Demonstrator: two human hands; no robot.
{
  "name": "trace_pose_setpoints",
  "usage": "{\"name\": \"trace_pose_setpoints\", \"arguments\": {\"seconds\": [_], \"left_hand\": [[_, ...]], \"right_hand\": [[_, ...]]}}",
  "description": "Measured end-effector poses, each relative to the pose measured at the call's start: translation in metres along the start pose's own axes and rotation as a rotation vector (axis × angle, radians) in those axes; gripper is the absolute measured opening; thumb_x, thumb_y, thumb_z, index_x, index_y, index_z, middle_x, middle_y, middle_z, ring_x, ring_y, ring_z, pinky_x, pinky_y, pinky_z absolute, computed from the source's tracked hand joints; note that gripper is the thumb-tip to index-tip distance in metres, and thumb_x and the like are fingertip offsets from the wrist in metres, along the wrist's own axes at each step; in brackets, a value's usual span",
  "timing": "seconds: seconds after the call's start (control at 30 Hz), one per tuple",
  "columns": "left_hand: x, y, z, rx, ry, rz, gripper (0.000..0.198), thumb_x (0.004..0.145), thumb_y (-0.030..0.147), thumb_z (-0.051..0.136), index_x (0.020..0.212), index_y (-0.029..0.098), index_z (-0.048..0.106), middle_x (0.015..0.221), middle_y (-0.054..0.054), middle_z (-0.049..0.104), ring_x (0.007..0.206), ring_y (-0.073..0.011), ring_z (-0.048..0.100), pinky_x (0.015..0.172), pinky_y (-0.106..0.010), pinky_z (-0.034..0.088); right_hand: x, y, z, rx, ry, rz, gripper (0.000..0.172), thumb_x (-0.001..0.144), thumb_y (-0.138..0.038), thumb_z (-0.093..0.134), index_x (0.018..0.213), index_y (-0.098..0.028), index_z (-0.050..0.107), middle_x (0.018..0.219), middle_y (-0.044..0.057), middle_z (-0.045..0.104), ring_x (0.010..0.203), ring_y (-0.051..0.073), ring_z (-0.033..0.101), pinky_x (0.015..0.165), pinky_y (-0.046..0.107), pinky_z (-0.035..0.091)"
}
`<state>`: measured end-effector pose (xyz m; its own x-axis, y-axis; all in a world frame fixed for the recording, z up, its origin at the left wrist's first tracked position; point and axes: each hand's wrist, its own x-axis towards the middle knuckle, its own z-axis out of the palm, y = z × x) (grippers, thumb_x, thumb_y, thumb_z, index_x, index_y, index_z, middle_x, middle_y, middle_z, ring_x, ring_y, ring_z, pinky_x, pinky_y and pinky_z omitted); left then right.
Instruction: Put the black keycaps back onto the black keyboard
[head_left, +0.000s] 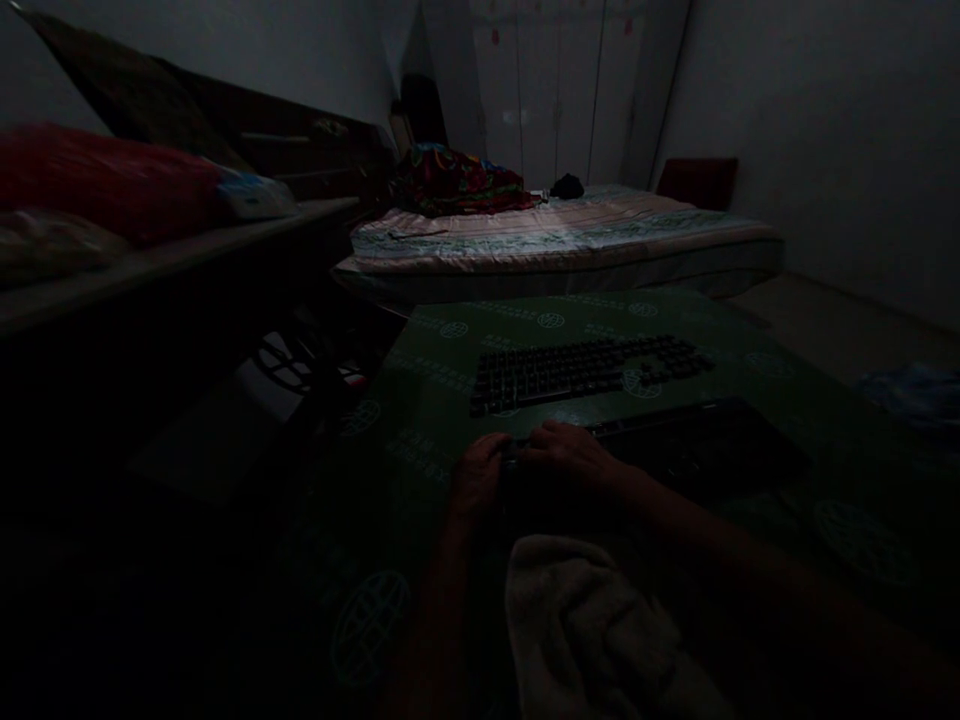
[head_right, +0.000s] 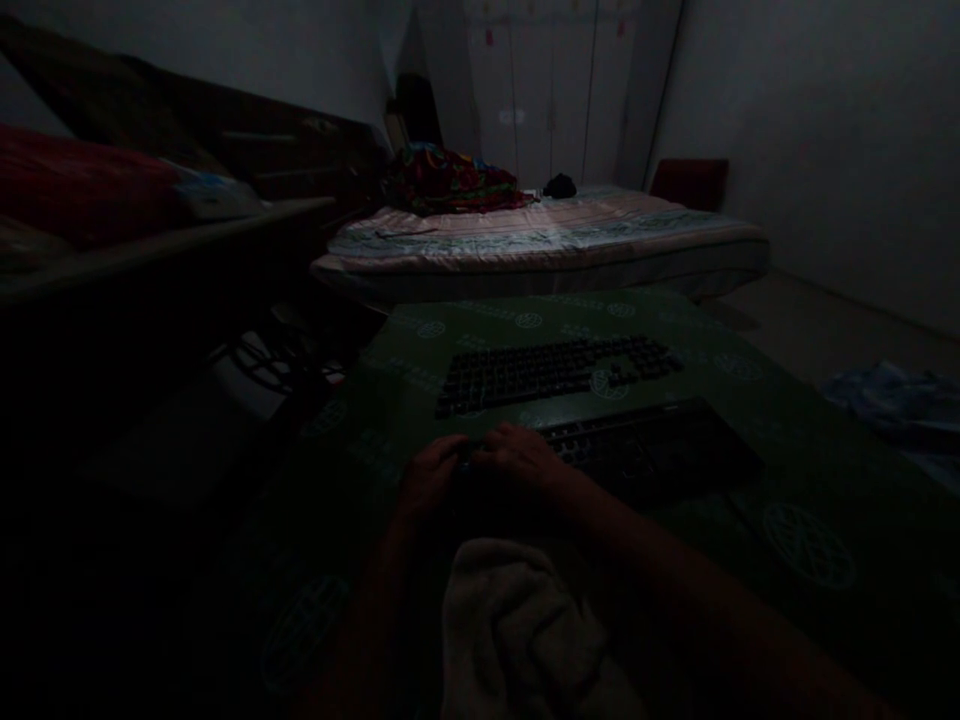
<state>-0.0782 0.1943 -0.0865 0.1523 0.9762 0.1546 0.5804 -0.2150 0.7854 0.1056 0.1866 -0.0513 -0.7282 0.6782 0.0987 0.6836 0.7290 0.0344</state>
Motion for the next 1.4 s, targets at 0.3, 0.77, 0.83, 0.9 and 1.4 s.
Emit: {"name": "trace_pose_setpoints", "arguments": {"seconds": [0.3, 0.77, 0.83, 0.9, 1.4], "left_hand": [[-0.001, -0.004, -0.005, -0.149, -0.025, -0.028, 0.033, 0.074, 0.015, 0.041, 0.096, 0.019, 0.065, 0.106, -0.005, 0.065, 0.1, -0.018, 0.058, 0.094, -0.037, 0.043], [-0.003, 0.0, -0.009, -0.292, -0.02, -0.095, 0.032, 0.069, 0.016, 0.046, 0.094, 0.016, 0.066, 0.102, -0.006, 0.067, 0.097, -0.0201, 0.06, 0.089, -0.036, 0.046], [-0.003, 0.001, -0.009, -0.297, -0.03, -0.108, 0.032, 0.068, 0.016, 0.047, 0.094, 0.016, 0.067, 0.101, -0.006, 0.068, 0.096, -0.0199, 0.061, 0.088, -0.036, 0.046], [-0.003, 0.002, -0.01, -0.293, -0.033, -0.121, 0.033, 0.067, 0.015, 0.047, 0.093, 0.016, 0.067, 0.101, -0.006, 0.068, 0.096, -0.0198, 0.061, 0.088, -0.035, 0.046], [0.001, 0.004, -0.009, -0.327, 0.05, -0.152, 0.039, 0.074, 0.027, 0.049, 0.109, 0.015, 0.06, 0.106, -0.006, 0.066, 0.102, -0.0212, 0.058, 0.093, -0.034, 0.043]], "right_hand": [[0.006, -0.005, 0.0, 0.022, 0.017, 0.002, 0.021, 0.087, -0.026, 0.047, 0.103, -0.021, 0.06, 0.088, 0.006, 0.056, 0.079, 0.017, 0.044, 0.06, 0.026, 0.028], [0.011, -0.011, -0.004, 0.007, -0.012, -0.025, 0.022, 0.087, -0.026, 0.045, 0.103, -0.02, 0.059, 0.092, 0.007, 0.057, 0.081, 0.018, 0.045, 0.06, 0.027, 0.03], [0.01, -0.01, -0.006, 0.001, -0.027, -0.022, 0.023, 0.087, -0.025, 0.046, 0.105, -0.02, 0.059, 0.092, 0.007, 0.057, 0.081, 0.018, 0.046, 0.061, 0.027, 0.031], [0.01, -0.01, -0.007, -0.003, -0.04, -0.017, 0.023, 0.087, -0.024, 0.046, 0.106, -0.02, 0.059, 0.092, 0.007, 0.058, 0.082, 0.018, 0.046, 0.062, 0.027, 0.032], [0.017, -0.017, 0.003, -0.007, 0.046, -0.038, 0.023, 0.088, -0.023, 0.044, 0.106, -0.02, 0.059, 0.095, 0.007, 0.058, 0.083, 0.018, 0.047, 0.065, 0.028, 0.036]]}}
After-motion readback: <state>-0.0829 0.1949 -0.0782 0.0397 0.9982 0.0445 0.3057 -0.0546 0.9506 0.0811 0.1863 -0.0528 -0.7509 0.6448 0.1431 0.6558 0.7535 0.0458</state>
